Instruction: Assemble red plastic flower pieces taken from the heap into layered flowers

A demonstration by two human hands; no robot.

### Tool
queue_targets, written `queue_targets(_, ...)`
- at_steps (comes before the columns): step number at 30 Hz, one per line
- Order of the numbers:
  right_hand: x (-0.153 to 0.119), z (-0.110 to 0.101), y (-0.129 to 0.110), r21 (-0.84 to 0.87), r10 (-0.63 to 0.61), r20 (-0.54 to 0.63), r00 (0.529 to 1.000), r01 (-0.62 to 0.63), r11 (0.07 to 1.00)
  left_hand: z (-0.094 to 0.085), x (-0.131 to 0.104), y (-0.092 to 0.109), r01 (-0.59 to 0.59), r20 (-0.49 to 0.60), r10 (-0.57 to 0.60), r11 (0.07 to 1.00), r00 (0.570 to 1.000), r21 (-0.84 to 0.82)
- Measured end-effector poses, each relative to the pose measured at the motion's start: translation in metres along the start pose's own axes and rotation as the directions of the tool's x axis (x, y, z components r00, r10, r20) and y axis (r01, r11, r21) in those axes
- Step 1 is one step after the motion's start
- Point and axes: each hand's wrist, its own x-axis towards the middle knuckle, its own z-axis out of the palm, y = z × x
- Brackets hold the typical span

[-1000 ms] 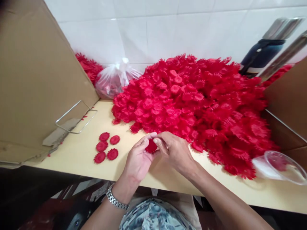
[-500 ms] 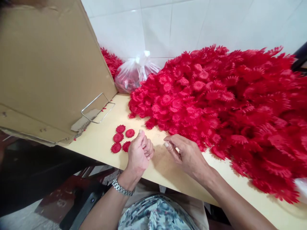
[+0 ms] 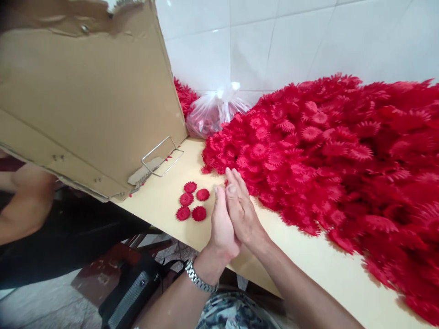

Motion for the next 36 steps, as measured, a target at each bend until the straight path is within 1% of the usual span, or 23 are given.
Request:
queue_targets(4,-0.023,0.009,-0.008,0.01,-0.072,0.023,0.997,0.072,0.997,-0.008,0.009,0.012,0.003,0.043,-0.004,1.0,0.999,0.027)
queue_targets(6,-0.027,0.01,-0.009,-0.003,-0.083,-0.001,0.997,0.083,0.997,-0.009,0.012,0.015,-0.007,0.051,0.006,1.0,0.999,0.015)
queue_targets(8,-0.027,0.01,-0.008,-0.01,-0.069,-0.001,0.998,0.069,0.998,-0.008,0.013,0.015,-0.015,0.028,0.015,1.0,1.0,0.011)
queue_targets(10,-0.023,0.009,-0.005,-0.008,-0.059,0.017,0.998,0.059,0.998,-0.007,0.013,0.013,-0.01,0.013,0.009,1.0,1.0,0.009)
queue_targets(12,-0.013,0.008,-0.003,0.001,-0.048,-0.002,0.999,0.048,0.999,-0.005,0.01,0.01,-0.02,0.057,0.019,1.0,0.998,0.019)
queue_targets(14,0.002,0.003,-0.003,0.006,-0.04,-0.051,0.998,0.04,0.999,-0.003,0.005,0.006,-0.049,0.111,0.046,0.998,0.993,0.026)
queue_targets(16,0.021,-0.003,-0.005,0.0,-0.047,-0.078,0.996,0.047,0.999,0.001,-0.003,0.003,-0.071,0.136,0.066,0.997,0.989,0.034)
queue_targets(19,0.038,-0.011,-0.009,0.035,-0.058,-0.063,0.996,0.06,0.998,0.005,-0.013,0.004,-0.076,0.156,0.068,0.996,0.985,0.048)
queue_targets(21,0.035,-0.008,-0.012,0.047,-0.09,-0.039,0.995,0.091,0.995,0.003,-0.014,0.01,-0.086,0.152,0.078,0.995,0.985,0.048)
queue_targets(24,0.011,0.009,-0.014,0.016,-0.162,0.0,0.987,0.162,0.987,-0.006,-0.005,0.023,-0.076,0.09,0.071,0.995,0.993,0.058)
queue_targets(25,0.003,0.016,-0.014,0.019,-0.156,0.027,0.987,0.155,0.988,-0.009,-0.001,0.026,-0.058,0.089,0.05,0.995,0.995,0.081)
queue_targets(27,-0.001,0.023,-0.016,0.033,-0.121,0.044,0.992,0.12,0.992,-0.012,0.004,0.029,-0.094,0.089,0.086,0.992,0.992,0.085)
queue_targets(28,0.003,0.023,-0.017,0.039,-0.1,0.026,0.995,0.099,0.994,-0.011,0.003,0.028,-0.111,0.102,0.103,0.99,0.989,0.081)
queue_targets(30,0.021,0.017,-0.018,0.058,-0.079,-0.022,0.997,0.08,0.995,-0.008,-0.002,0.022,-0.14,0.132,0.131,0.988,0.983,0.065)
queue_targets(32,0.04,0.007,-0.018,0.08,-0.06,-0.051,0.997,0.064,0.995,-0.004,-0.01,0.016,-0.137,0.156,0.127,0.989,0.98,0.058)
queue_targets(33,0.045,0.004,-0.017,0.088,-0.042,-0.046,0.998,0.046,0.995,-0.004,-0.013,0.014,-0.128,0.158,0.118,0.99,0.98,0.057)
queue_targets(34,0.046,0.003,-0.017,0.09,-0.024,-0.033,0.999,0.027,0.996,-0.005,-0.015,0.013,-0.116,0.153,0.106,0.992,0.983,0.056)
queue_targets(36,0.035,0.008,-0.016,0.079,-0.01,0.013,1.0,0.009,0.997,-0.011,-0.013,0.014,-0.099,0.113,0.093,0.993,0.989,0.057)
